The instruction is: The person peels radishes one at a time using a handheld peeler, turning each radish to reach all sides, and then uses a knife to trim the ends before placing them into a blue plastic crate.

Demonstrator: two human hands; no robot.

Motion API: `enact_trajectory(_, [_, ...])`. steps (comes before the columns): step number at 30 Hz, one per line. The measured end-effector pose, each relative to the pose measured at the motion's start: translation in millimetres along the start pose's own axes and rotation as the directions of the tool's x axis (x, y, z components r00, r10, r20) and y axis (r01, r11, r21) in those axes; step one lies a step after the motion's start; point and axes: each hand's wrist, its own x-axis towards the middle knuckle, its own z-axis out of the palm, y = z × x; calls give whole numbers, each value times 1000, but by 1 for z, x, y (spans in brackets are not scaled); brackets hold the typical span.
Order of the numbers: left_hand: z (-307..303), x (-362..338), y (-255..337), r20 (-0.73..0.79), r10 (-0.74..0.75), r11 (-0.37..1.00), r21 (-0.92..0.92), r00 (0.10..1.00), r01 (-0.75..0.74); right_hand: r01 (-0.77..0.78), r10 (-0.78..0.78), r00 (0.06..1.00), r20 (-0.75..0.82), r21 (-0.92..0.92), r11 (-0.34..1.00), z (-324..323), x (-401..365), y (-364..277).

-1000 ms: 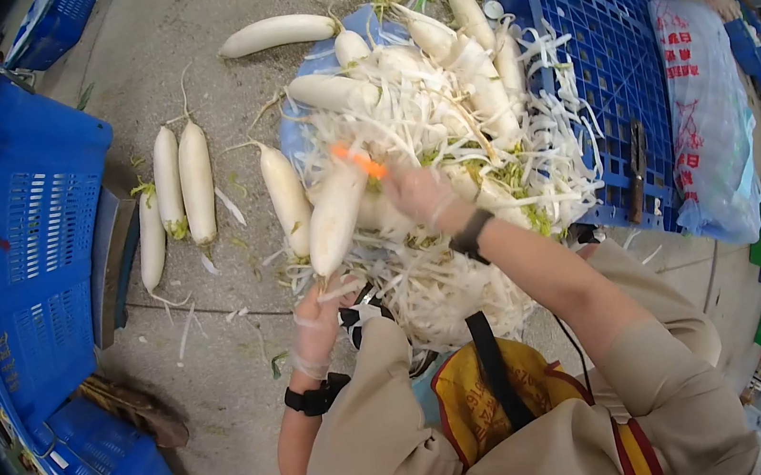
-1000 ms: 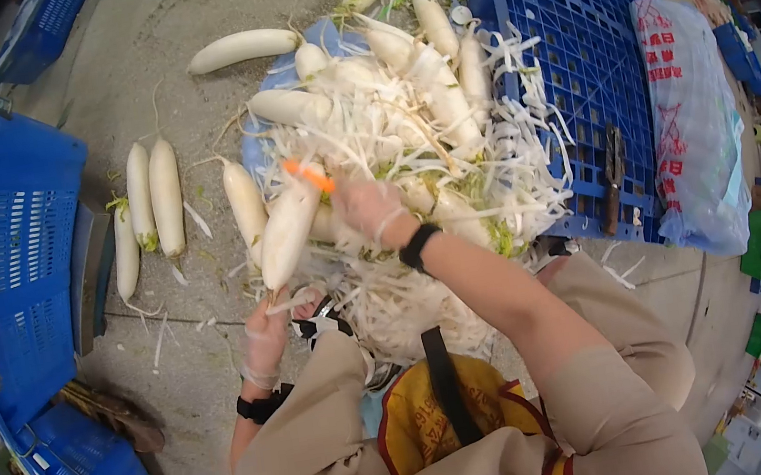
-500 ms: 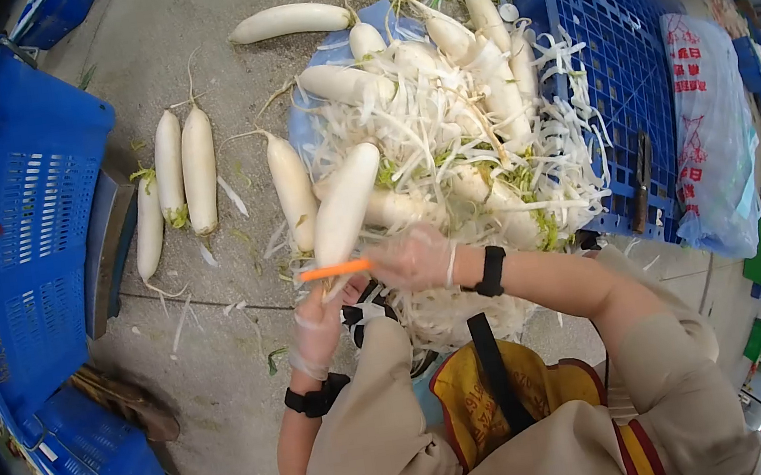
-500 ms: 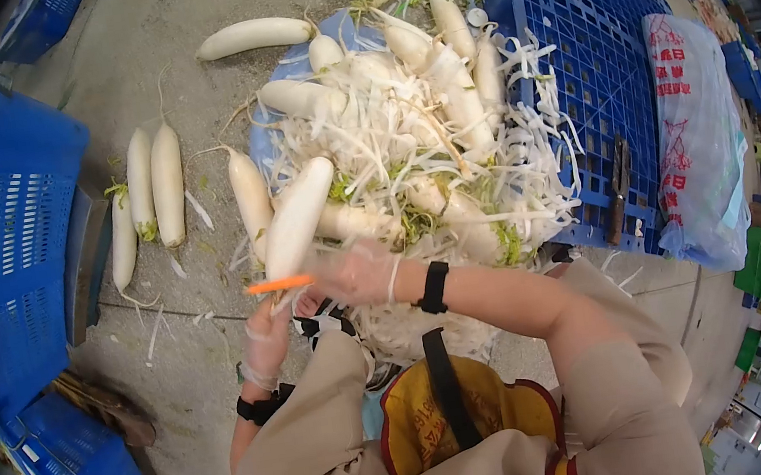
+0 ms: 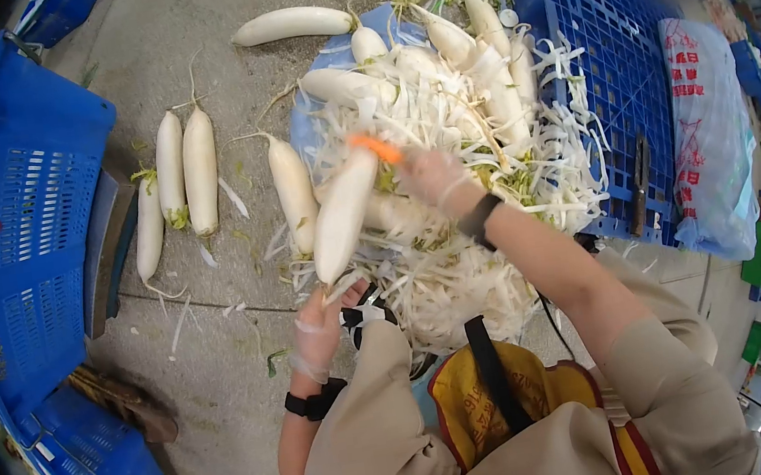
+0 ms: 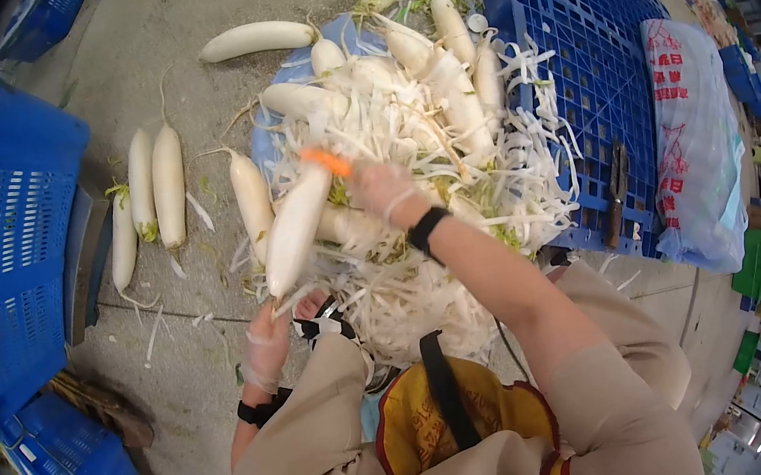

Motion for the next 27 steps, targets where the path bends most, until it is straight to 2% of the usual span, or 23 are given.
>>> enact_trajectory(2, [-4,-5,7,6,-8,1000,7,1000,8,-294,296,954,50,-34,955,-12,19,23])
enact_trajectory(3, [-6,-4,11,24,7,999,51,1000,-8,-241,242,970,-19,22,970,-17,12,1])
enact_trajectory(4, [-4,-2,13,37,22,996,90,999,-25,-42,42,999,-15,5,999,-24,-2,-27])
enact_trajectory(5, [-1,-3,11,39,19,996,87,999,-22,147,-147,989,-1,0,989,-27,-17,-48])
enact_trajectory(6, [0,-5,6,35,30,985,168,999,-36,139,-139,990,3,6,990,-26,-23,-54])
enact_trajectory(7, [0,-5,4,24,48,967,249,999,-52,219,-217,970,113,-7,976,-26,-23,-58])
enact_trajectory(8, [-1,-6,3,25,46,967,251,999,-50,298,-289,931,224,-10,954,-25,-24,-60])
enact_trajectory(9, [-1,-9,3,39,43,967,251,998,-51,45,-26,977,213,-83,996,-27,-8,-44])
enact_trajectory(11, [0,-5,7,37,57,968,244,998,-65,-195,197,980,8,-105,975,-17,21,22])
enact_trajectory(12, [0,-6,8,-6,59,974,222,998,-56,-196,197,980,5,-104,975,-16,20,21])
enact_trajectory(14, [-1,-5,-3,-50,66,978,200,997,-54,-143,135,990,-50,-287,947,-18,12,8])
enact_trajectory(15, [3,-5,-20,-25,99,947,309,995,-86,-170,153,982,-113,-166,971,-17,6,-6])
enact_trajectory(16, [7,-11,-35,21,116,902,417,993,-114,-174,158,982,-103,-164,971,-20,-1,-13])
enact_trajectory(18, [7,-15,-37,5,92,905,418,996,-86,-156,158,986,56,-43,987,-40,-7,-31])
enact_trajectory(19, [7,-17,-37,-18,74,908,415,997,-60,-134,134,988,76,-11,991,-41,-7,-35])
enact_trajectory(20, [7,-18,-38,-15,73,908,415,997,-60,-136,137,988,77,-10,991,-37,-7,-36])
enact_trajectory(22, [8,-16,-42,-82,46,917,399,996,-9,-95,99,995,-28,112,989,-29,2,-36])
enact_trajectory(27, [9,-13,-38,-64,12,929,370,998,13,-156,150,988,46,161,975,-9,29,-41])
